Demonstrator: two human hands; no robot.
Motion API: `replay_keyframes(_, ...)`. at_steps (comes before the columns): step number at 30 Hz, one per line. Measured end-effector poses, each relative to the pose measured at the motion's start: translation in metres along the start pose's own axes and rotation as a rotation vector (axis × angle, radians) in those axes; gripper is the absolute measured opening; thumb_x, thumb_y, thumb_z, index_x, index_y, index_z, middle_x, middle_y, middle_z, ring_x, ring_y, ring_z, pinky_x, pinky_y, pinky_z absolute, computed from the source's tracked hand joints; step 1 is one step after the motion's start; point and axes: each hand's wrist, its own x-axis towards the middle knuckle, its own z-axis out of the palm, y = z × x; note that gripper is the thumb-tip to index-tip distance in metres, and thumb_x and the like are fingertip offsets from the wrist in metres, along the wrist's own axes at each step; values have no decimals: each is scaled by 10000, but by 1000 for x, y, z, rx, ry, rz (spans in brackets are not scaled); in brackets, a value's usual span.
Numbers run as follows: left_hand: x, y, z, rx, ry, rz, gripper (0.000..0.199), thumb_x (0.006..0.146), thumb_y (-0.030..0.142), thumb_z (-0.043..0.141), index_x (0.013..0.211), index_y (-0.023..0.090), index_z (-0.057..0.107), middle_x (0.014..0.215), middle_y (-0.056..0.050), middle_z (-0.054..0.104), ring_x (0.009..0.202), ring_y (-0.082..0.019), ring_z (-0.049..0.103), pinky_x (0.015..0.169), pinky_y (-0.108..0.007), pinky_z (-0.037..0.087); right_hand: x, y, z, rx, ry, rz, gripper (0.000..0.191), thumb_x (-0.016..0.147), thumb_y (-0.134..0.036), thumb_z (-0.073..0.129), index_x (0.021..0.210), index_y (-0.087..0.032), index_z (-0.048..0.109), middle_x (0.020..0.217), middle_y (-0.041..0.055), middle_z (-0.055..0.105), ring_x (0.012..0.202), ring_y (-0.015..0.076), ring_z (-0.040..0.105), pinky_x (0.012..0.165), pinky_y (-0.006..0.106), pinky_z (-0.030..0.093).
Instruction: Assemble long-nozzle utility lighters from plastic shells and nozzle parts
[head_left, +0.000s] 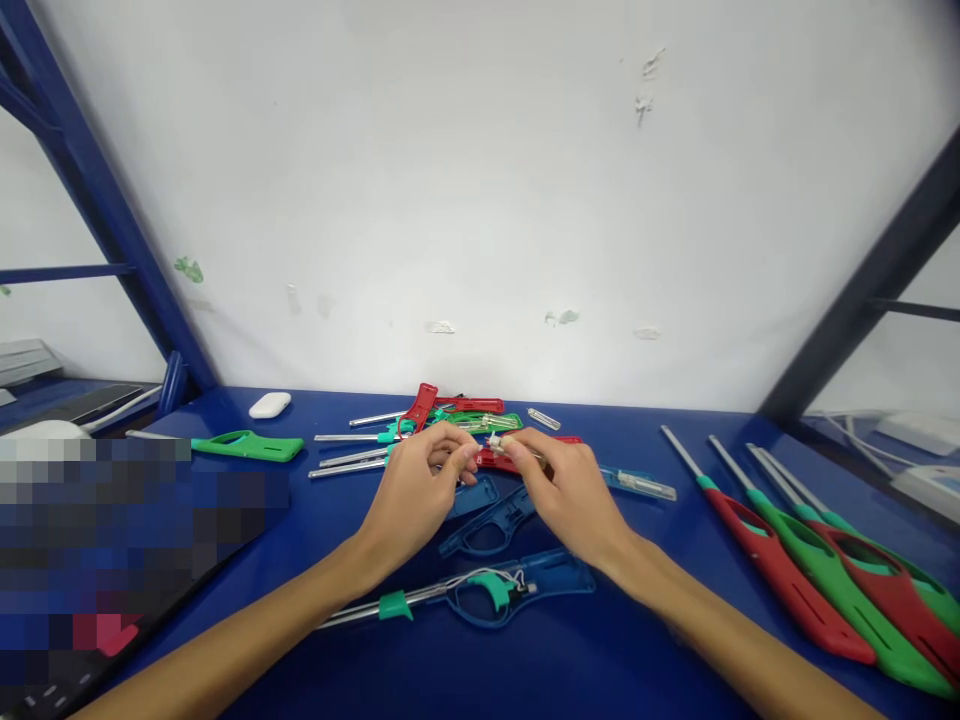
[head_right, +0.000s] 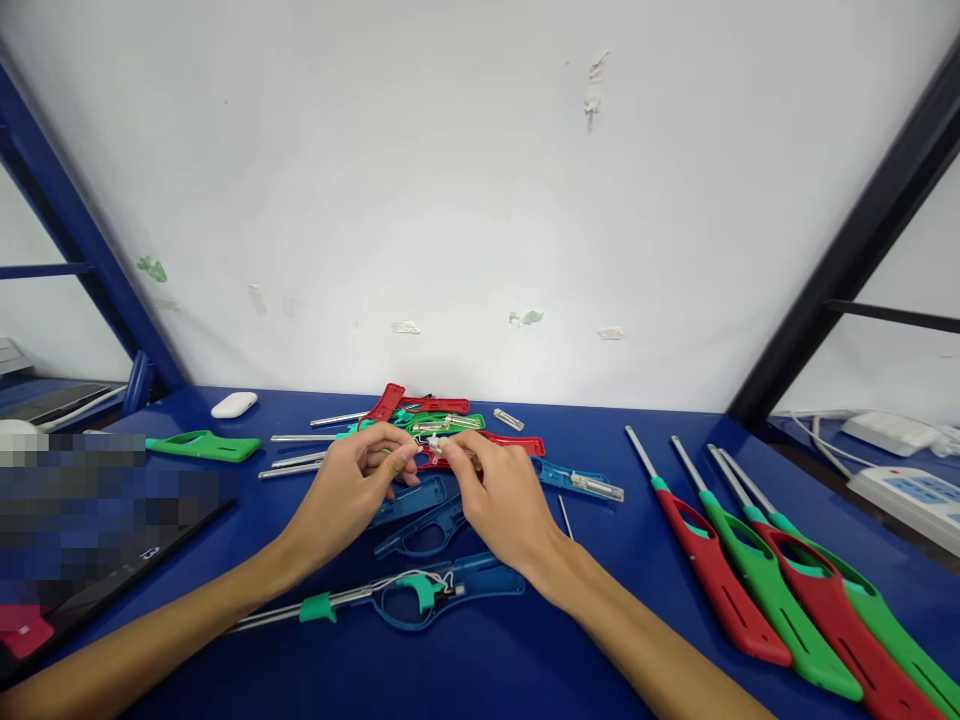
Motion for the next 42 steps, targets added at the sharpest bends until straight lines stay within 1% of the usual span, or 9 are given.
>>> replay_keyframes(4,-1,0,-1,29,48,57,370,993,442,636,1246,173,621,1200,-75,675,999,-192,686,863,-403,602,-2,-9,4,262,-83,125,433,1113,-490,420,968,-159,658,545,-98,531,388,71,480,454,218,461)
replay_keyframes(7,-2,0,-2,64,50,101,359,994,440,635,1234,173,627,1187,-73,679,987,-187,687,855,-395,604,-4,-14,5,387,-135,174,476,1116,-526,330,987,-181,632,453,-116,477,314,81,402,402,217,383)
replay_keyframes(13,-1,-4,-3,168,73,172,345,999,434,629,1228,177,631,1194,-74,679,994,-186,686,866,-397,602,-5,-18,5,496,-171,196,422,1076,-539,381,987,-200,617,454,-124,398,332,84,335,394,222,283)
replay_keyframes(17,0,-6,-6,277,86,203,348,994,428,638,1234,176,630,1215,-77,674,1024,-196,683,889,-414,597,-5,-16,6,514,-174,184,458,1061,-550,425,988,-178,682,525,-104,341,421,82,313,430,229,243)
replay_keyframes(21,0,-7,-9,361,88,230,349,993,426,640,1237,177,630,1221,-78,673,1033,-198,683,898,-420,596,-8,-20,9,506,-131,196,484,1033,-566,501,990,-151,747,593,-71,353,509,85,280,465,248,197)
replay_keyframes(27,-4,-7,-10,410,140,252,351,993,425,640,1242,178,627,1224,-78,671,1032,-198,682,893,-417,597,-15,-37,13,584,-113,243,502,1048,-560,461,1073,-147,746,557,-90,285,482,88,240,433,245,184)
replay_keyframes(32,-6,-5,-10,394,146,250,350,991,425,643,1237,176,629,1217,-77,673,1026,-197,683,889,-415,598,-16,-48,11,572,-111,227,497,1046,-563,456,1003,-153,733,574,-86,291,490,88,252,433,248,197)
replay_keyframes(37,-4,1,-8,328,107,208,335,1000,431,629,1212,172,636,1163,-67,686,969,-179,690,852,-389,605,-8,-37,-2,454,-82,181,465,1043,-546,474,902,-181,725,577,-75,342,501,91,273,461,266,194)
replay_keyframes(42,-3,7,-5,389,-19,170,326,1012,442,609,1188,169,642,1085,-51,697,882,-153,688,788,-349,605,1,-14,-23,323,5,188,397,1046,-489,478,857,-199,672,580,-55,473,506,101,370,504,274,258)
